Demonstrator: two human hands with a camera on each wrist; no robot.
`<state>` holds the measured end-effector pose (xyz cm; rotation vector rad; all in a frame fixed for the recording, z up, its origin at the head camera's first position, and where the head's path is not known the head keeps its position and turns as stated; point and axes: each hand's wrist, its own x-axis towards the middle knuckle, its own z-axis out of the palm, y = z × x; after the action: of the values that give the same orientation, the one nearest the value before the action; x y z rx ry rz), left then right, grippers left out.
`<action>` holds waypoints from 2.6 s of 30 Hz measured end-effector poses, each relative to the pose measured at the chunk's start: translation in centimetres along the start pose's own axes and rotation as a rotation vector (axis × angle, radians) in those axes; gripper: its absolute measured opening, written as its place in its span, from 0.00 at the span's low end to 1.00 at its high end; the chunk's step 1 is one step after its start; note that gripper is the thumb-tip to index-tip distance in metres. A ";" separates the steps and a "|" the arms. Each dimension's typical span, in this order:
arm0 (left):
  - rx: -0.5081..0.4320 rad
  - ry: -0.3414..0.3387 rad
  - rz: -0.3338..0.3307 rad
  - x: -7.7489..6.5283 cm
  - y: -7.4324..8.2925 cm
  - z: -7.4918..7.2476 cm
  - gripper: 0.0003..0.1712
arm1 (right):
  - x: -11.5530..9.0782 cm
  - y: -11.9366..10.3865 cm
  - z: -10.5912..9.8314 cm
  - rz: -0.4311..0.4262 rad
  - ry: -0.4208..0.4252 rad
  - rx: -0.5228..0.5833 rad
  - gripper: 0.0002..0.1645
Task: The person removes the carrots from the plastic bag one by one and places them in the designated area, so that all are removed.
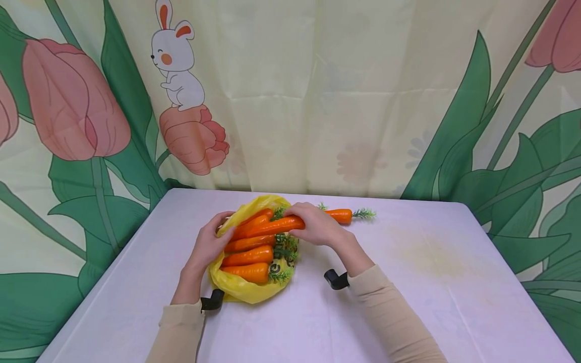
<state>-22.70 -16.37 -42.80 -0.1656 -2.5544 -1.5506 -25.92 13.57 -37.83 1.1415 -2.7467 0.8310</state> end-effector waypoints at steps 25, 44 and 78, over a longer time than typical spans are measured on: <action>0.004 0.002 -0.002 0.1 -0.1 0.0 0.22 | -2.6 4.0 -2.1 0.038 0.110 0.024 0.22; 0.016 -0.004 -0.007 0.1 -0.2 -0.1 0.23 | -4.4 6.4 -1.9 0.142 0.133 0.064 0.21; 0.031 0.020 0.003 0.0 -0.2 0.0 0.22 | -7.4 10.5 -1.0 0.246 0.073 0.007 0.23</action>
<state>-22.71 -16.52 -42.99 -0.1498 -2.5599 -1.5024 -27.75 24.91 -43.62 0.7666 -2.8620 0.8869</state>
